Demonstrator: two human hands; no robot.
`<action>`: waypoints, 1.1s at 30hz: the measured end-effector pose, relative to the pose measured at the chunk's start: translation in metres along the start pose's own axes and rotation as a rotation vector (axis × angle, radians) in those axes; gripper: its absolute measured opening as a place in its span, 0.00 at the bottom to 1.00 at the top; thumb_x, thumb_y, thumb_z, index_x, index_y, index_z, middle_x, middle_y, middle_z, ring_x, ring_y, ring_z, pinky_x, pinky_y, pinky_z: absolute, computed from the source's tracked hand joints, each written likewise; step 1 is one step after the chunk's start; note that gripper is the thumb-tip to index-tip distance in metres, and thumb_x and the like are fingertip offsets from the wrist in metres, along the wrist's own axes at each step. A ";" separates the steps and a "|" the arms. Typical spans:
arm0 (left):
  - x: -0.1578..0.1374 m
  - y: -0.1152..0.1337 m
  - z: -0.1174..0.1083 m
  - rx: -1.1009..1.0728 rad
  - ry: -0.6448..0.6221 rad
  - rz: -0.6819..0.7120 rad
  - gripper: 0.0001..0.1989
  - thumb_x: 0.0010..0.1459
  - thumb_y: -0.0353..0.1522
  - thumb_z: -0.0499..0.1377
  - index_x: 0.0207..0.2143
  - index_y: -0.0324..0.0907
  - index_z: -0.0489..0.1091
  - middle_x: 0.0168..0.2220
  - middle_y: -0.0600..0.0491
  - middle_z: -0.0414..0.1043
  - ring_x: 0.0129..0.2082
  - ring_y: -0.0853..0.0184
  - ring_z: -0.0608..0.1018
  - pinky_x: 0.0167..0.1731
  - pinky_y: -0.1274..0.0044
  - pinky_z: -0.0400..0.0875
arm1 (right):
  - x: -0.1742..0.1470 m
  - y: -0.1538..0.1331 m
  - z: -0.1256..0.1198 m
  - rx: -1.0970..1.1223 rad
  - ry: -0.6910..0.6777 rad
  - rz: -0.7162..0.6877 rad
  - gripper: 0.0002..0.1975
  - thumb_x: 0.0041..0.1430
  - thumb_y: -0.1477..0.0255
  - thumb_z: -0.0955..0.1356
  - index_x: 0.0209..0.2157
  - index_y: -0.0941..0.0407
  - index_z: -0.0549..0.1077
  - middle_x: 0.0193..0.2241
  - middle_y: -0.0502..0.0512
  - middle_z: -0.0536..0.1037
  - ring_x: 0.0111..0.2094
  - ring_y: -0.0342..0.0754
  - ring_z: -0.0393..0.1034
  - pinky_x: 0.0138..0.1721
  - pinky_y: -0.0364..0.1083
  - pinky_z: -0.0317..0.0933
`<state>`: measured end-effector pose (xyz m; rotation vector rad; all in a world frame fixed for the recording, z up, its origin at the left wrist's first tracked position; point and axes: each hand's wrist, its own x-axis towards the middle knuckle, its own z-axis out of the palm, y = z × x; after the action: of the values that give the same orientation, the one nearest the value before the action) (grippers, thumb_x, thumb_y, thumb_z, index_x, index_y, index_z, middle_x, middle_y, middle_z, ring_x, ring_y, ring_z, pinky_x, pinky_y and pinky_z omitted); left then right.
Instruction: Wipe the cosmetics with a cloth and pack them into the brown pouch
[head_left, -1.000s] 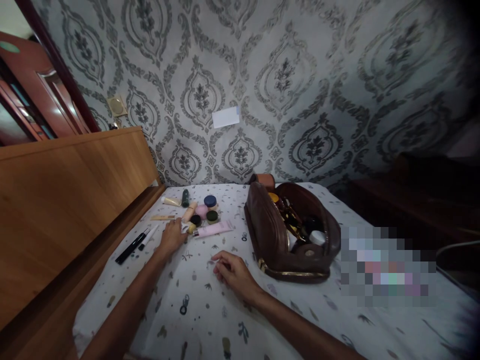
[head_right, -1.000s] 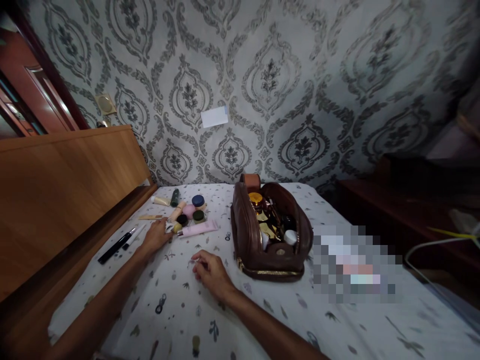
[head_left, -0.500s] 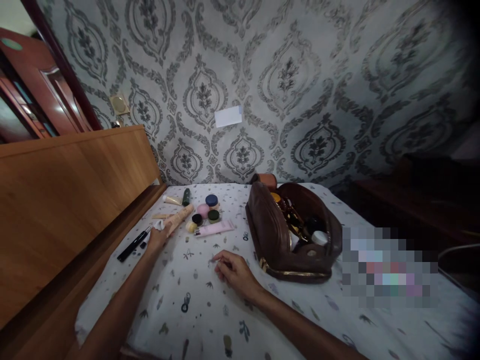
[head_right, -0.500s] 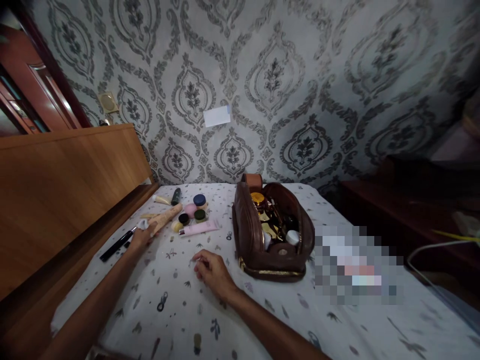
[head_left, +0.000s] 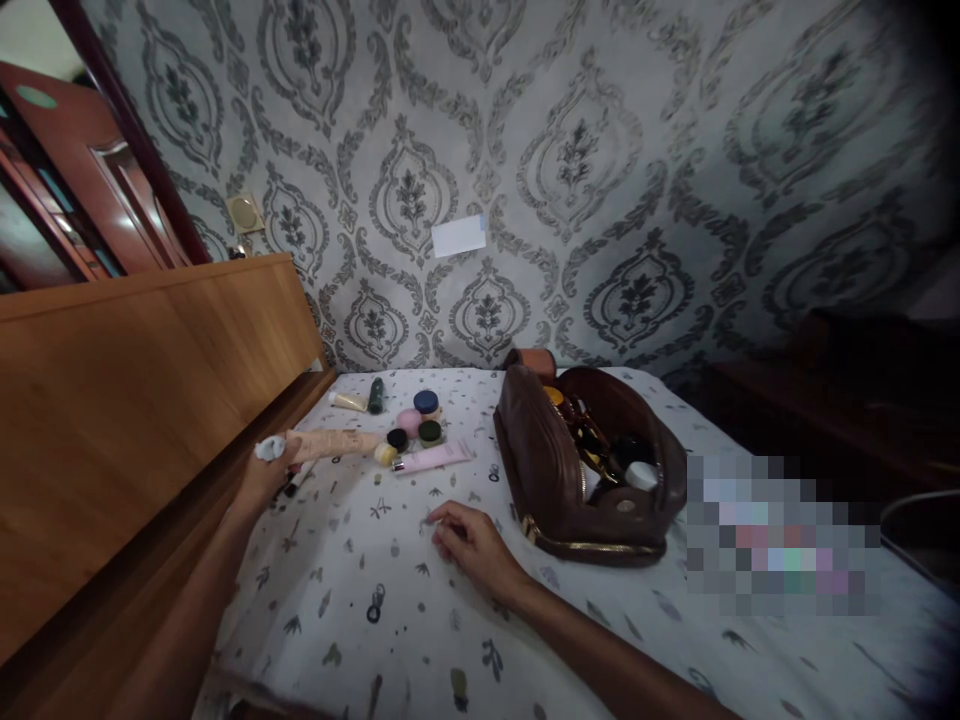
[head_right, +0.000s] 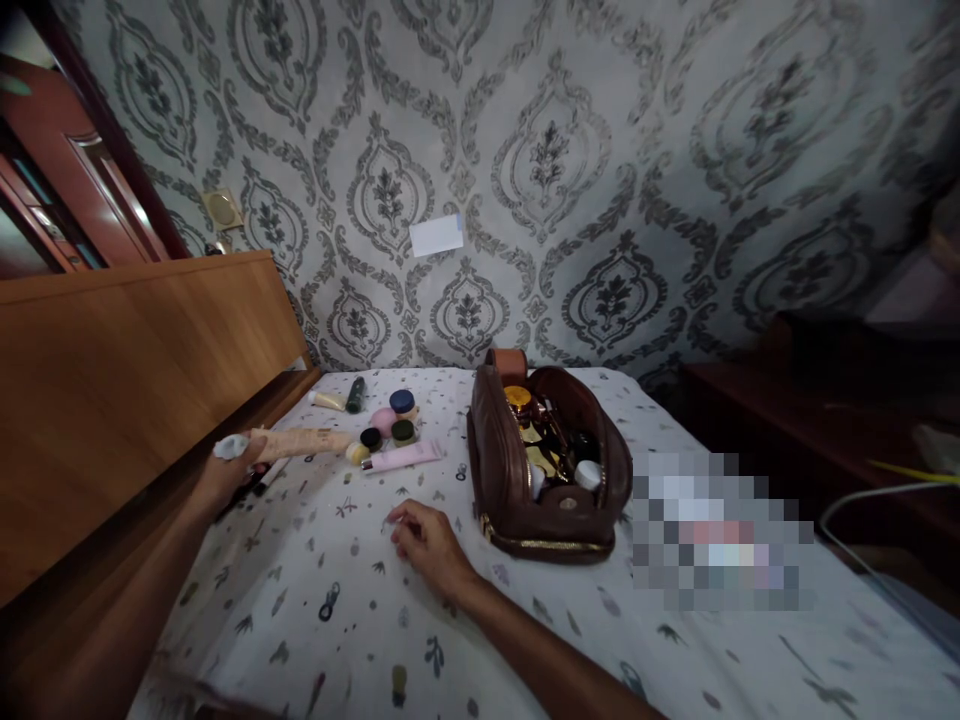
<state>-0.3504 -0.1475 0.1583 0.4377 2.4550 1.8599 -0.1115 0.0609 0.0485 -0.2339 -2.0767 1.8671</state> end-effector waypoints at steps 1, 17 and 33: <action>0.001 0.008 -0.005 0.031 -0.025 0.034 0.23 0.40 0.46 0.65 0.33 0.40 0.70 0.19 0.59 0.66 0.18 0.72 0.67 0.16 0.82 0.56 | 0.000 -0.001 0.000 -0.011 0.002 -0.007 0.09 0.54 0.73 0.64 0.37 0.57 0.72 0.25 0.49 0.72 0.23 0.42 0.66 0.25 0.41 0.57; -0.052 0.088 0.084 0.257 -0.733 0.537 0.19 0.55 0.48 0.59 0.26 0.41 0.67 0.20 0.59 0.60 0.23 0.71 0.64 0.24 0.79 0.60 | -0.009 -0.007 0.003 0.000 -0.082 -0.162 0.26 0.61 0.59 0.68 0.57 0.54 0.66 0.45 0.58 0.77 0.44 0.50 0.72 0.40 0.47 0.65; -0.106 0.031 0.151 0.127 -0.585 0.423 0.28 0.66 0.49 0.42 0.52 0.41 0.70 0.52 0.44 0.74 0.57 0.58 0.71 0.59 0.68 0.62 | 0.000 -0.009 0.001 0.331 0.021 -0.103 0.21 0.55 0.54 0.71 0.40 0.55 0.68 0.36 0.52 0.74 0.34 0.46 0.70 0.27 0.41 0.66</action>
<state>-0.2133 -0.0236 0.1299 1.3724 2.1790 1.3892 -0.1108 0.0592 0.0568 -0.0624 -1.6966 2.0933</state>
